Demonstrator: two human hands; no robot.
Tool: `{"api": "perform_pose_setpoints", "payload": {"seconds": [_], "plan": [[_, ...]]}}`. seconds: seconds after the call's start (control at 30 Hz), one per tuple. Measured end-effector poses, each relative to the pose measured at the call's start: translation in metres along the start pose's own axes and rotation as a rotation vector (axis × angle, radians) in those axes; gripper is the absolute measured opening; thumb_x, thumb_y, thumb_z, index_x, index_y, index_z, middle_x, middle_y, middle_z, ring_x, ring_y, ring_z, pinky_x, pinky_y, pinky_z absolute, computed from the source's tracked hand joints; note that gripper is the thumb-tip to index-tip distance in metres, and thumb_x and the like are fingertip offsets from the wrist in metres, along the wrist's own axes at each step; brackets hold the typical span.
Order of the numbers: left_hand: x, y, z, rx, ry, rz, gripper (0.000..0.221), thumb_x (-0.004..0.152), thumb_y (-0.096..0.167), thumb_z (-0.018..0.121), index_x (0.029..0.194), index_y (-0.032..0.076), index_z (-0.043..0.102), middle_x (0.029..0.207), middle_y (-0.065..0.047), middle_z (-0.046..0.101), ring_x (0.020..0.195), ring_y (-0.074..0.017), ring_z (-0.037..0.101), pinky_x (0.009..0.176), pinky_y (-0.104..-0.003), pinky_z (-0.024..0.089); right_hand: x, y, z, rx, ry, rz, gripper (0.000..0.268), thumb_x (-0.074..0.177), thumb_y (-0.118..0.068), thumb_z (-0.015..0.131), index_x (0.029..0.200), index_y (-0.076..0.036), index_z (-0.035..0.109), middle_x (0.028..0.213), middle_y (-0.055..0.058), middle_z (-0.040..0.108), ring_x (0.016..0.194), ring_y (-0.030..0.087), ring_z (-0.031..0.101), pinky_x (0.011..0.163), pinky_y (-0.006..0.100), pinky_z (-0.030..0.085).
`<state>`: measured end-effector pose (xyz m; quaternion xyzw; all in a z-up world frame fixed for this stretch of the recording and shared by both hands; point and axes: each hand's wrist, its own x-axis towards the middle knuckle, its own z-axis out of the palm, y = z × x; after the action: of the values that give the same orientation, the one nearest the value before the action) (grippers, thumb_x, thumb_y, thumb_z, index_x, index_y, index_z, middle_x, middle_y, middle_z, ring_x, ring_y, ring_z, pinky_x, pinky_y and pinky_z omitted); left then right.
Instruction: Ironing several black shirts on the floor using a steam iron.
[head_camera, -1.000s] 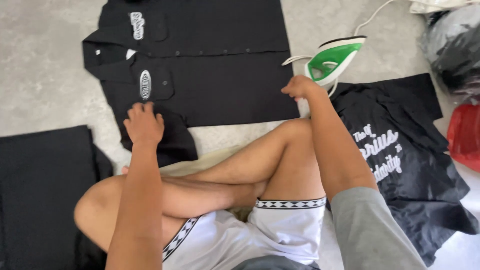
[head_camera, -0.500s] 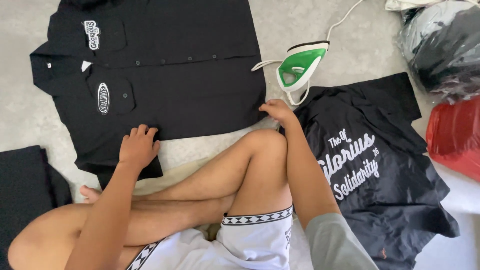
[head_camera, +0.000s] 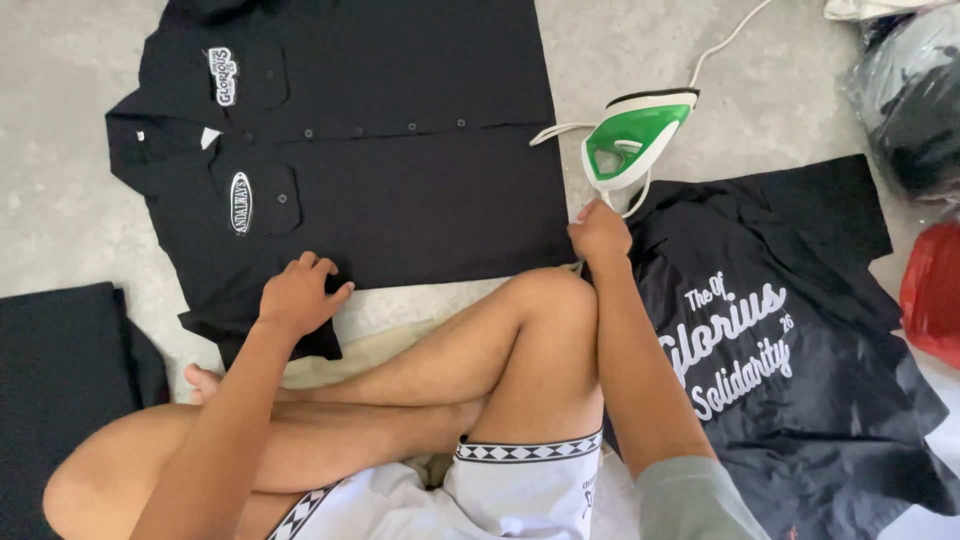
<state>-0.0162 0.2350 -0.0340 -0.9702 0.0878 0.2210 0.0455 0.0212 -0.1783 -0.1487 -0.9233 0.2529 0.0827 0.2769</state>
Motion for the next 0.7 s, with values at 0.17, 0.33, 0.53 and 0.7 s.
{"api": "perform_pose_setpoints", "payload": {"seconds": [0.17, 0.33, 0.53, 0.7], "plan": [[0.064, -0.002, 0.004, -0.166, 0.261, -0.007, 0.031, 0.095, 0.037, 0.043, 0.112, 0.016, 0.06, 0.116, -0.009, 0.055, 0.107, -0.0244, 0.057, 0.077, -0.037, 0.052, -0.025, -0.087, -0.036, -0.036, -0.033, -0.416, 0.015, 0.081, -0.019, 0.061, 0.094, -0.014, 0.059, 0.095, 0.009, 0.062, 0.096, 0.028, 0.061, 0.078, 0.041, 0.048], [0.116, 0.043, -0.038, -0.18, 0.37, 0.062, 0.034, 0.097, 0.028, 0.041, 0.126, 0.018, 0.052, 0.131, -0.009, 0.045, 0.12, -0.0251, 0.046, 0.088, -0.04, 0.047, -0.013, -0.134, -0.034, -0.287, -0.185, -0.635, 0.04, 0.087, -0.022, 0.052, 0.125, -0.011, 0.051, 0.123, 0.014, 0.054, 0.115, 0.029, 0.052, 0.088, 0.041, 0.047], [0.168, 0.071, -0.027, -0.272, 0.334, 0.039, 0.051, 0.099, 0.03, 0.035, 0.147, 0.014, 0.023, 0.152, -0.015, 0.013, 0.14, -0.0285, 0.012, 0.111, -0.052, 0.014, 0.016, -0.181, 0.007, -0.428, -0.173, -0.873, 0.059, 0.092, -0.025, 0.05, 0.142, -0.003, 0.028, 0.144, 0.023, 0.027, 0.134, 0.034, 0.029, 0.104, 0.044, 0.035], [0.194, 0.066, 0.005, -0.22, 0.375, 0.0, 0.058, 0.096, 0.047, 0.024, 0.147, 0.02, 0.021, 0.154, -0.009, 0.008, 0.141, -0.0247, 0.003, 0.11, -0.052, 0.005, 0.061, -0.152, 0.047, -0.393, 0.007, -0.59, 0.071, 0.094, -0.051, 0.038, 0.145, -0.006, 0.02, 0.149, 0.02, 0.018, 0.138, 0.031, 0.019, 0.11, 0.046, 0.023]]}}
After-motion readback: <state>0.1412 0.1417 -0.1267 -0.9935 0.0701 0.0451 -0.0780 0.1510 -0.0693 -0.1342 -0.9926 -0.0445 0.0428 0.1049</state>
